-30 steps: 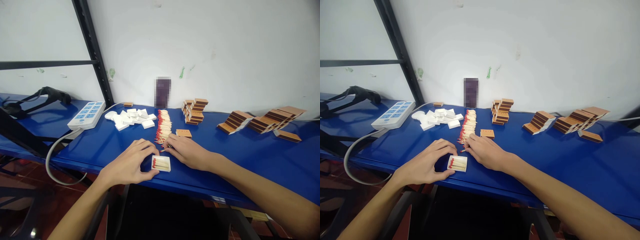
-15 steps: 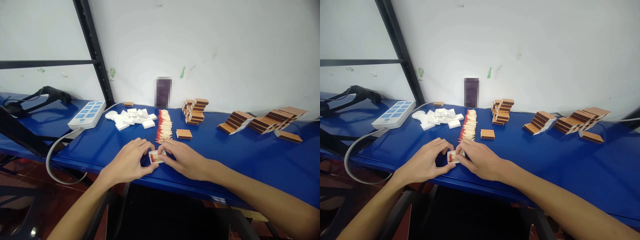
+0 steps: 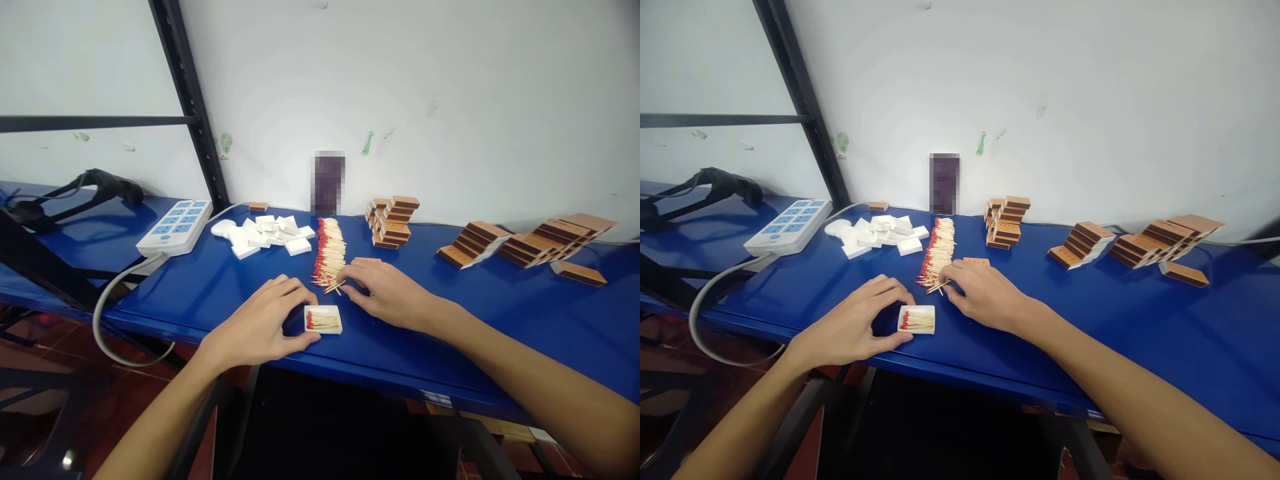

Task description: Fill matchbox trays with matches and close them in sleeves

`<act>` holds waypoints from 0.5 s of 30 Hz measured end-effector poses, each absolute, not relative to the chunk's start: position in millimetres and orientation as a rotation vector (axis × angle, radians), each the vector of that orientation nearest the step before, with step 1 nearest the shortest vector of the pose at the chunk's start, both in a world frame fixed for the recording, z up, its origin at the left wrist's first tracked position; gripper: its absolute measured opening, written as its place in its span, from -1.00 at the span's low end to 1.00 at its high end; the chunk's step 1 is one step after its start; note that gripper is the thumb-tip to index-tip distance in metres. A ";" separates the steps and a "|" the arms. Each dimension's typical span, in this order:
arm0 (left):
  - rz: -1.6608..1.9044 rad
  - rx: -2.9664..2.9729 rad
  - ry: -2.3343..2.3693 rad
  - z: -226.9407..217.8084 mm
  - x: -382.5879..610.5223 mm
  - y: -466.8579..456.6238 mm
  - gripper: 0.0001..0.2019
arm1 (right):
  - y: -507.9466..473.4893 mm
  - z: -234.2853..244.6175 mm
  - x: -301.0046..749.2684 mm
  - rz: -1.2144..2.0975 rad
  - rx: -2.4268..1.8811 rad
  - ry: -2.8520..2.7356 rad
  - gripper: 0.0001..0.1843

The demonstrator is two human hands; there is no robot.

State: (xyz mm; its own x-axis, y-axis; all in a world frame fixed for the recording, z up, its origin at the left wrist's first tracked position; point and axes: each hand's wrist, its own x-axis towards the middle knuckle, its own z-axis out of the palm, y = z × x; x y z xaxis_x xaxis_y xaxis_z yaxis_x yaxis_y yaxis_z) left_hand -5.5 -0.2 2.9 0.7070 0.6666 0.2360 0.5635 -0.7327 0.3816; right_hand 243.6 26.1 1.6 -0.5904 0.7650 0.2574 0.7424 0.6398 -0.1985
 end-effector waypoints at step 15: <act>0.506 2.632 0.967 3.8 -5.4 -0.2 -0.75 | 30.2 -2.1 245.8 0.246 -1.190 -2.557 -0.81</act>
